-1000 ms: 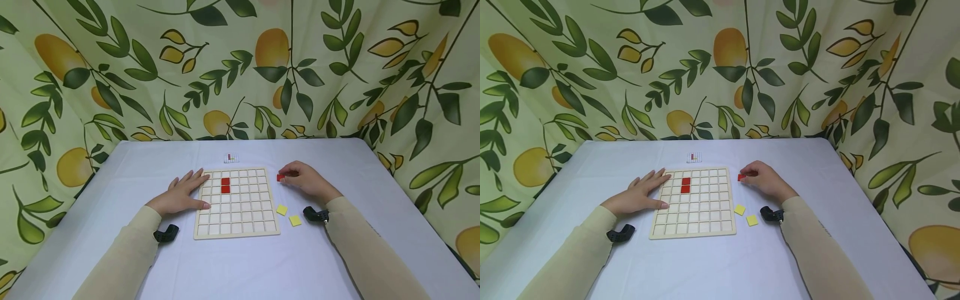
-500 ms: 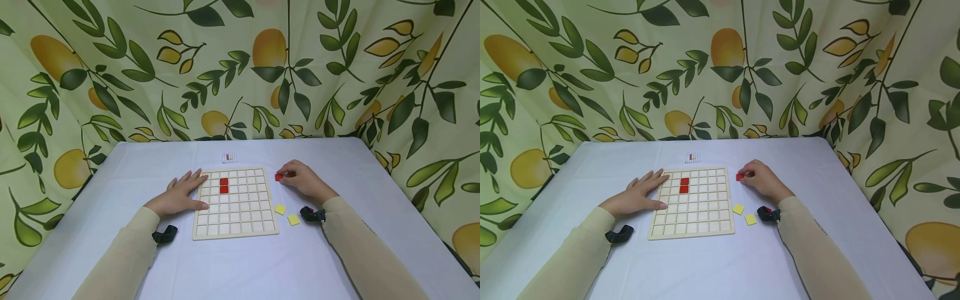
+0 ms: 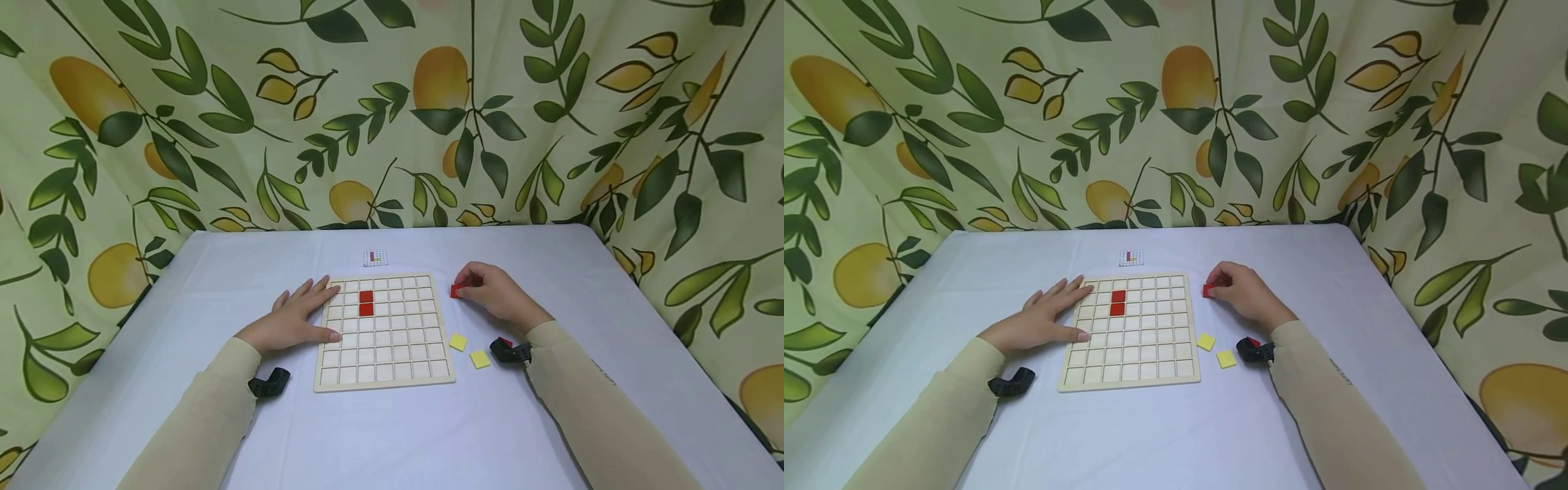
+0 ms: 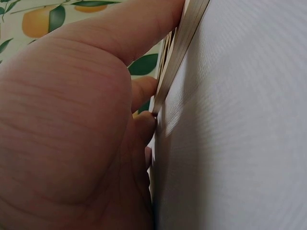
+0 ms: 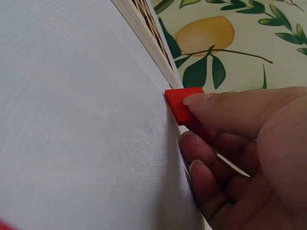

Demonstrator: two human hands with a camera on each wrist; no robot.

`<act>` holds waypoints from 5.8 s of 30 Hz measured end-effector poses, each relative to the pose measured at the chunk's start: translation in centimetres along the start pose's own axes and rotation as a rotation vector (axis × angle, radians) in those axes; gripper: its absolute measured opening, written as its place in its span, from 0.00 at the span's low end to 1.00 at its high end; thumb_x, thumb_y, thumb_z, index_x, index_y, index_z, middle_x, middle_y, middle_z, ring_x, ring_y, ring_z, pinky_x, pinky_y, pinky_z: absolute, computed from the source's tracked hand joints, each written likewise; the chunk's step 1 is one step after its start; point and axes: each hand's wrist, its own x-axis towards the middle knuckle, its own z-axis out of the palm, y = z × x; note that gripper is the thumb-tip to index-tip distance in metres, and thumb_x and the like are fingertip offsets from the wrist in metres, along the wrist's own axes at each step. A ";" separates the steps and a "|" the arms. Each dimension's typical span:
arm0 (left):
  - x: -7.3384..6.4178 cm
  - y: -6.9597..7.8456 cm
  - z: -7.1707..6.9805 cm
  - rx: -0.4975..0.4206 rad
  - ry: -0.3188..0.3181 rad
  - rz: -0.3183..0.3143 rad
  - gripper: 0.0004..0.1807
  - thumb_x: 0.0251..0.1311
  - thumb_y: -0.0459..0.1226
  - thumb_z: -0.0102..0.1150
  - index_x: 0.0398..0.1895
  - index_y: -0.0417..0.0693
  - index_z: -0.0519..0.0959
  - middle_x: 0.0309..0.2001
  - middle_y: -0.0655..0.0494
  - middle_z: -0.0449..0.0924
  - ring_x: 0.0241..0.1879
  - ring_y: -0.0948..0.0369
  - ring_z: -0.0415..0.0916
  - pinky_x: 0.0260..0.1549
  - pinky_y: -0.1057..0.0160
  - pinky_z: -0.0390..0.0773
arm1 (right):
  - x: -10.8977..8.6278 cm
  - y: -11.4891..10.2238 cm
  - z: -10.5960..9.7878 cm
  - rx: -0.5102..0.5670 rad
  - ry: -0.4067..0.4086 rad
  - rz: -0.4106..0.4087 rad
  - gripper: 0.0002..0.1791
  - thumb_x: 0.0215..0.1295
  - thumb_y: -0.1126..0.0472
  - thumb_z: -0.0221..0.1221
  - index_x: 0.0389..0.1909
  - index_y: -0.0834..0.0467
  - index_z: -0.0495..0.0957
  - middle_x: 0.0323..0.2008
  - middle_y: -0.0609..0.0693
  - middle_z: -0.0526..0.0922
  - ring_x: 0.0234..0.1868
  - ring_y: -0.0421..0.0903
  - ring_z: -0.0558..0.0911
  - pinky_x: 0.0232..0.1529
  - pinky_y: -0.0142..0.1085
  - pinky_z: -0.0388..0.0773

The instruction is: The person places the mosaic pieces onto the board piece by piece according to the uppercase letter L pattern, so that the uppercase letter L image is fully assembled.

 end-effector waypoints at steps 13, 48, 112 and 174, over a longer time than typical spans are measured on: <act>0.1 -0.2 0.1 -0.004 0.003 0.010 0.62 0.56 0.69 0.74 0.89 0.58 0.58 0.89 0.51 0.40 0.86 0.43 0.28 0.76 0.32 0.24 | -0.3 -1.8 -0.9 0.054 0.002 -0.042 0.08 0.76 0.66 0.67 0.52 0.57 0.85 0.47 0.52 0.87 0.50 0.55 0.80 0.54 0.48 0.78; 0.1 -0.1 0.0 0.014 0.000 -0.007 0.63 0.55 0.71 0.74 0.90 0.61 0.57 0.89 0.54 0.39 0.86 0.44 0.28 0.77 0.33 0.24 | -3.8 -10.1 3.9 0.267 -0.075 -0.271 0.05 0.74 0.69 0.68 0.47 0.61 0.85 0.42 0.52 0.86 0.45 0.65 0.84 0.46 0.38 0.83; 0.6 0.0 0.1 0.024 -0.003 -0.017 0.63 0.54 0.72 0.72 0.90 0.61 0.57 0.89 0.52 0.40 0.86 0.44 0.28 0.77 0.33 0.24 | -0.3 -10.9 8.5 0.393 -0.304 -0.203 0.32 0.87 0.38 0.49 0.74 0.59 0.74 0.60 0.58 0.84 0.55 0.53 0.87 0.57 0.48 0.85; 0.3 0.0 0.3 -0.001 0.009 -0.025 0.62 0.56 0.68 0.74 0.90 0.60 0.57 0.89 0.53 0.40 0.86 0.45 0.28 0.77 0.34 0.24 | -7.3 4.1 -5.0 0.195 -0.235 -0.071 0.27 0.79 0.56 0.65 0.73 0.60 0.75 0.66 0.56 0.81 0.66 0.58 0.78 0.64 0.42 0.77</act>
